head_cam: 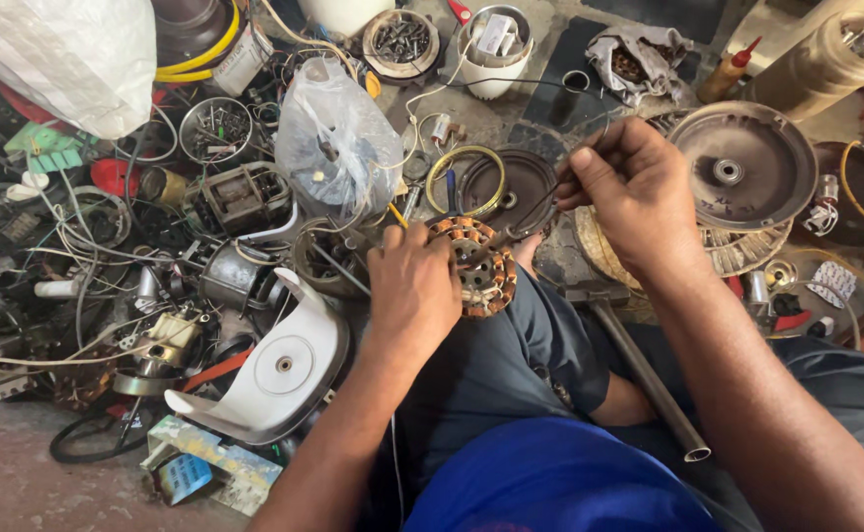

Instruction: The person sits on the floor in a cluttered workshop and repairs a circular electrical component, likely a fan stator. They use a hammer to tap a metal rod into the component's center and then use pliers to adjust the internal wiring.

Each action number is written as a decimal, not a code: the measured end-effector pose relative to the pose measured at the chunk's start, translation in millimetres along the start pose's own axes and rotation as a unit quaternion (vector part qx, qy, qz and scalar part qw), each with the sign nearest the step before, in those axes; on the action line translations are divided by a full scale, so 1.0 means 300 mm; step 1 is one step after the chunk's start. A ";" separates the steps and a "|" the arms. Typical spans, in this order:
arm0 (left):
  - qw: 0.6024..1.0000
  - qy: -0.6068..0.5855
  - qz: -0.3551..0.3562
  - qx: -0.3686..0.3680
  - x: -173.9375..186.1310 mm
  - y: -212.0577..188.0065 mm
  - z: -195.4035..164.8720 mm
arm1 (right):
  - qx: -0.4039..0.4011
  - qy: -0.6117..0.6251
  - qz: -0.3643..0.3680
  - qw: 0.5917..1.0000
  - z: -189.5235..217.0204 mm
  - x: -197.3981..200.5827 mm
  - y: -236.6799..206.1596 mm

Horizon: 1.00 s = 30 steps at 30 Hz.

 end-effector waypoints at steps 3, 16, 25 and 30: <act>0.999 0.010 0.036 0.003 -0.023 0.011 -0.023 | 0.010 0.005 0.008 1.000 0.023 0.002 0.006; 0.975 -0.185 -0.123 0.031 -0.074 -0.054 0.044 | -0.006 -0.117 0.018 0.993 0.074 0.061 0.069; 0.952 -0.266 -0.151 0.001 -0.128 -0.081 0.080 | -0.121 0.101 -0.026 0.987 -0.102 0.172 0.149; 0.952 -0.272 -0.139 -0.008 -0.123 -0.087 0.076 | -0.024 0.055 -0.066 0.996 -0.057 0.240 0.170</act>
Point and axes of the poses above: each hand's wrist, its own y-axis towards the middle knuckle, its own x-axis out of the back of the hand, z = x × y, the point moved 4 cm from there along y, towards the middle knuckle, and after that the axes turned 3 degrees about -y, right-handed, at the moved point
